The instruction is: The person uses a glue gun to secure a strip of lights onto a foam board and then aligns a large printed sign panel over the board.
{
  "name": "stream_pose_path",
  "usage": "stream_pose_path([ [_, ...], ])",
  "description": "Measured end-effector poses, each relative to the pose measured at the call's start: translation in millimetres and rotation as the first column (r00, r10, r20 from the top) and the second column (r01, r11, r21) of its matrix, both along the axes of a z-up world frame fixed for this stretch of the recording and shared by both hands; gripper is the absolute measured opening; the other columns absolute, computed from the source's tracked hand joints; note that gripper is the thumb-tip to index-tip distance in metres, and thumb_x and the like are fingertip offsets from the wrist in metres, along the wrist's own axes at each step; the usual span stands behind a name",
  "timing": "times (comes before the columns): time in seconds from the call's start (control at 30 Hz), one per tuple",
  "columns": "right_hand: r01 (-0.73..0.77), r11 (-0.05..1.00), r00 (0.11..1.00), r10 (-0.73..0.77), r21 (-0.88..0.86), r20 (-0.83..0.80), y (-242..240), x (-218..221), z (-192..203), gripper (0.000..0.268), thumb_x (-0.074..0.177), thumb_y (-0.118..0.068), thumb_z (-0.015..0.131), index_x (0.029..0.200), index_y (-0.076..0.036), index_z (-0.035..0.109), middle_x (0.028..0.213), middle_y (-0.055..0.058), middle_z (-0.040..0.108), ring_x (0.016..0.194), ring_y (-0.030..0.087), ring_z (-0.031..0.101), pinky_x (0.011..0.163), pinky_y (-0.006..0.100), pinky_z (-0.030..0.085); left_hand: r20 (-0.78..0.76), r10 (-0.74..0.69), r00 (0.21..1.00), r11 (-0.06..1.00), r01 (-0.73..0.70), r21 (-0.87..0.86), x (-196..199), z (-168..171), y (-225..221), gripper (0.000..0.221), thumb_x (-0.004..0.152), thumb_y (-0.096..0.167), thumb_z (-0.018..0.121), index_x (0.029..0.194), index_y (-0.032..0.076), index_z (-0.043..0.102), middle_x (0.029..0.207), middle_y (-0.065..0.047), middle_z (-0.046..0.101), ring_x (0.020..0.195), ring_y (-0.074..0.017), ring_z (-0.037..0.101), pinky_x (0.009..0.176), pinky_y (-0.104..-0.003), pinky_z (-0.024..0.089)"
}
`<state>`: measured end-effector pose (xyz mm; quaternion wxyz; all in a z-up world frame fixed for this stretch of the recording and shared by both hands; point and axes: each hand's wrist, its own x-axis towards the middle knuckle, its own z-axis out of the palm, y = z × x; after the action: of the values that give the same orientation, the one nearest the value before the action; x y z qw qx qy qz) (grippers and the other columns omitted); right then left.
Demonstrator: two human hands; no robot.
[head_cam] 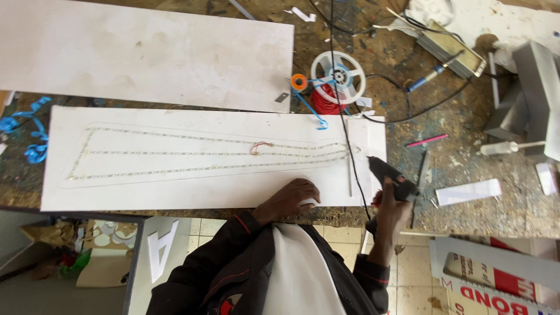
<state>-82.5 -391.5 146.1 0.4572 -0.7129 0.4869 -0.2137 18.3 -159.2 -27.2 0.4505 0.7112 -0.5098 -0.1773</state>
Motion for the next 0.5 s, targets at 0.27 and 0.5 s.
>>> stream_pose_path([
  [0.27,0.009,0.941,0.828,-0.197,0.339,0.525,-8.4,-7.7,26.5,0.044,0.114,-0.051,0.065,0.143,-0.019,0.071,0.097,-0.002,0.082,0.086,0.009,0.082,0.085,0.03,0.075,-0.288,0.002,0.958,0.999,-0.015,-0.043,14.1,44.6,16.6,0.027,0.114,0.034,0.066,0.127,0.012,0.078,0.128,-0.006,0.082,0.121,-0.0298,0.076,0.106,-0.046,0.054],
  [0.5,-0.399,0.77,0.567,-0.219,0.498,0.794,22.8,3.6,76.6,0.038,0.112,-0.046,0.076,0.129,-0.012,0.08,0.092,0.001,0.082,0.083,0.014,0.081,0.085,0.029,0.068,-0.918,-0.24,0.315,0.961,-0.055,-0.271,39.7,77.5,-13.8,0.122,0.103,0.087,0.022,0.182,-0.006,0.02,0.161,-0.022,0.064,0.148,-0.0376,0.064,0.119,-0.054,0.053],
])
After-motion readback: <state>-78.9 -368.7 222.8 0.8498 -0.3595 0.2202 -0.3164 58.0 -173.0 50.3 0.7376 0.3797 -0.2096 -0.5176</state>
